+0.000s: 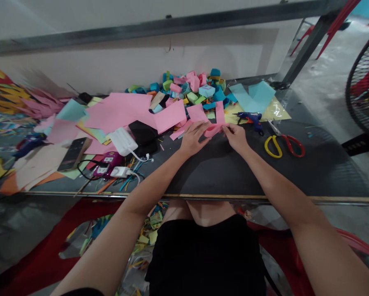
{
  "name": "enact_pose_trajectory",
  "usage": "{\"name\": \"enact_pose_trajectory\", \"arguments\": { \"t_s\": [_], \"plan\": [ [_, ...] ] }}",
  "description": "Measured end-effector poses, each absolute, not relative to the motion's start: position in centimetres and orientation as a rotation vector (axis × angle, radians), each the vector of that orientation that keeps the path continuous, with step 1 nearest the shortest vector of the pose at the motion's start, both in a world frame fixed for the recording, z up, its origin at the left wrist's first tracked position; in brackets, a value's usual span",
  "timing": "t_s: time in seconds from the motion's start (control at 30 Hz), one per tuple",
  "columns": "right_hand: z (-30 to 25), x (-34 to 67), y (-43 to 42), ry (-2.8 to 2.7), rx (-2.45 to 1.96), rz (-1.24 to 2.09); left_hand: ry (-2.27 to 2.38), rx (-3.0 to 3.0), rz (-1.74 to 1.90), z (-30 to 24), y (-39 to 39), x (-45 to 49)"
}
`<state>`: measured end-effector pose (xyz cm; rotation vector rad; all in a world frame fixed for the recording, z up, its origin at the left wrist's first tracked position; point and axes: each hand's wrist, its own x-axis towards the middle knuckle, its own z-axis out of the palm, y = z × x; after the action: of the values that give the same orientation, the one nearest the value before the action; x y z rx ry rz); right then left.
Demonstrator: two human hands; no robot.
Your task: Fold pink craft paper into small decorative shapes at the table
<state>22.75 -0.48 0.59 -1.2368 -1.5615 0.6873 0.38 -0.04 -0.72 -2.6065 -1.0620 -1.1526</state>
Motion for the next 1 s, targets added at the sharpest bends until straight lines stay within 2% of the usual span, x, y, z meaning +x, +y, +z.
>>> {"name": "enact_pose_trajectory", "arguments": {
  "t_s": [0.23, 0.43, 0.7, 0.87, 1.0],
  "plan": [
    [0.7, 22.6, -0.6, -1.546, -1.242, 0.730, -1.115, -2.666, -1.089, -0.4, -0.1, 0.4],
    [0.9, 22.2, -0.6, -1.508, -1.196, 0.861, -1.147, -2.755, -0.898, -0.4, 0.0, 0.6],
    [0.7, 21.9, -1.0, -1.509, -1.211, 0.900, -0.979, -2.901, -0.795, -0.5, -0.1, 0.5],
    [0.8, 22.0, -1.3, -1.660, -1.210, 0.793, -0.962, -2.953, -0.888, -1.1, 0.0, 0.7],
    [0.6, 22.3, -0.9, -1.635, -1.242, 0.767, -1.135, -2.892, -1.201, -1.5, 0.9, 0.4]
  ]
}}
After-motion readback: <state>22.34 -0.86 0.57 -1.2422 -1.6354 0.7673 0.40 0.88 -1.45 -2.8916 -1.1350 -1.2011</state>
